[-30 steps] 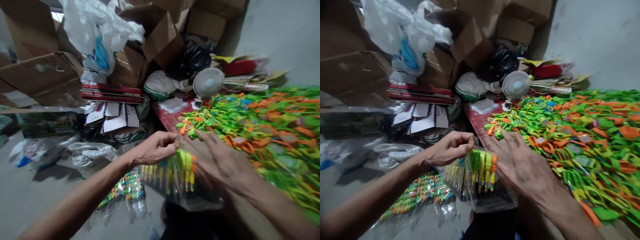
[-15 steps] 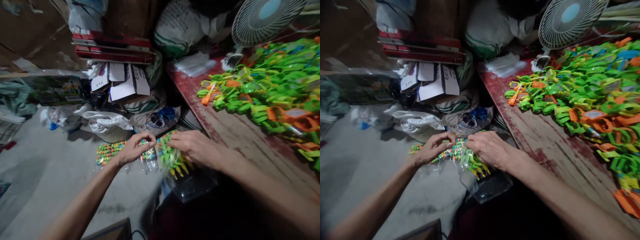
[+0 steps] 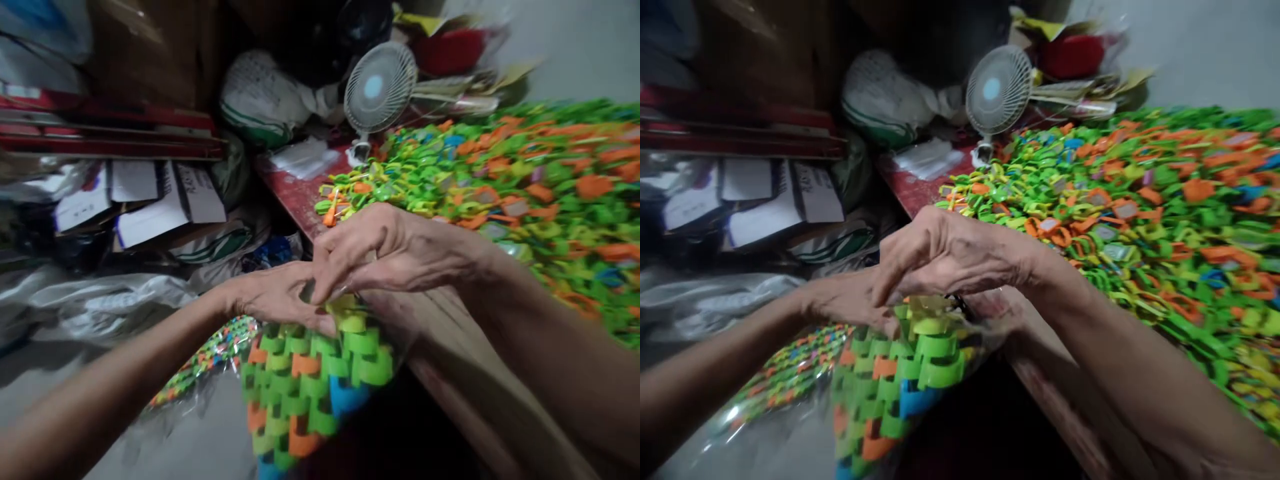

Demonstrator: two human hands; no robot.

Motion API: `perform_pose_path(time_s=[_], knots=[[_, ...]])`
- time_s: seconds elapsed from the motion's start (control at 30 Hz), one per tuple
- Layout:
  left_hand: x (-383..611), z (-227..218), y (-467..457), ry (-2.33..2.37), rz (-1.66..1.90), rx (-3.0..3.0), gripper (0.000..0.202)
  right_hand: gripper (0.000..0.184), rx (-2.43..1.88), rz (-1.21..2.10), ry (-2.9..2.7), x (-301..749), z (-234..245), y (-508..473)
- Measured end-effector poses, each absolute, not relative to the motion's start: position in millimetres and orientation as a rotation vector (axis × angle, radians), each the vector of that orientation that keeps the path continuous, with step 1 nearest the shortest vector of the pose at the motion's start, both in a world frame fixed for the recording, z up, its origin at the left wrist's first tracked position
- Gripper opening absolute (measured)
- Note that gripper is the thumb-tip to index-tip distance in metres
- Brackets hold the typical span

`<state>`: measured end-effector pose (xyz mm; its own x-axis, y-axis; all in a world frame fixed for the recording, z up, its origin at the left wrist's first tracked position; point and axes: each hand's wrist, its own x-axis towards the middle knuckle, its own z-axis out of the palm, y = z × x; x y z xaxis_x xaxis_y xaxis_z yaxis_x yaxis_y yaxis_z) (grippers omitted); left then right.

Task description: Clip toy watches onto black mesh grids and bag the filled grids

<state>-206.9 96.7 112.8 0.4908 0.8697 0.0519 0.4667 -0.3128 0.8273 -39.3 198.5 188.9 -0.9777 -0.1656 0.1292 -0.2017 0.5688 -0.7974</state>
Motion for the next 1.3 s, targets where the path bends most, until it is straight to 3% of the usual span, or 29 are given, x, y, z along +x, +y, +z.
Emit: perform_pose_path(time_s=[0.17,0.37,0.6,0.73,0.83,0.93,1.17,1.3], knots=[[-155.2,123.4,153.9,0.813,0.683,1.802,0.056,0.011,0.000,1.424,-2.461,28.3,188.5,224.7],[-80.8,113.5,214.2,0.882,0.543,1.905,0.080,0.012,-0.375,1.252,-2.035,129.9,137.7,241.7],[11.7,95.4,215.0,1.147,0.259,2.398,0.072,0.020,-0.945,0.974,-1.871,234.6,72.6,239.1],[34.1,93.5,201.8,1.021,0.108,2.770,0.055,0.034,-1.475,0.688,-1.673,273.9,47.3,222.1],[39.7,101.5,205.2,0.868,0.004,2.974,0.052,0.035,-1.620,0.501,-1.432,290.6,43.5,197.4],[45.0,109.4,212.9,0.764,-0.045,3.078,0.058,0.036,-1.630,0.570,-1.349,290.5,49.9,166.4],[56.1,100.0,221.3,0.705,-0.109,3.071,0.051,0.030,-1.568,1.090,-1.323,263.4,53.5,134.4],[56.5,102.4,222.1,0.751,-0.049,2.999,0.064,0.039,-1.505,1.264,-1.054,266.1,46.9,144.7]])
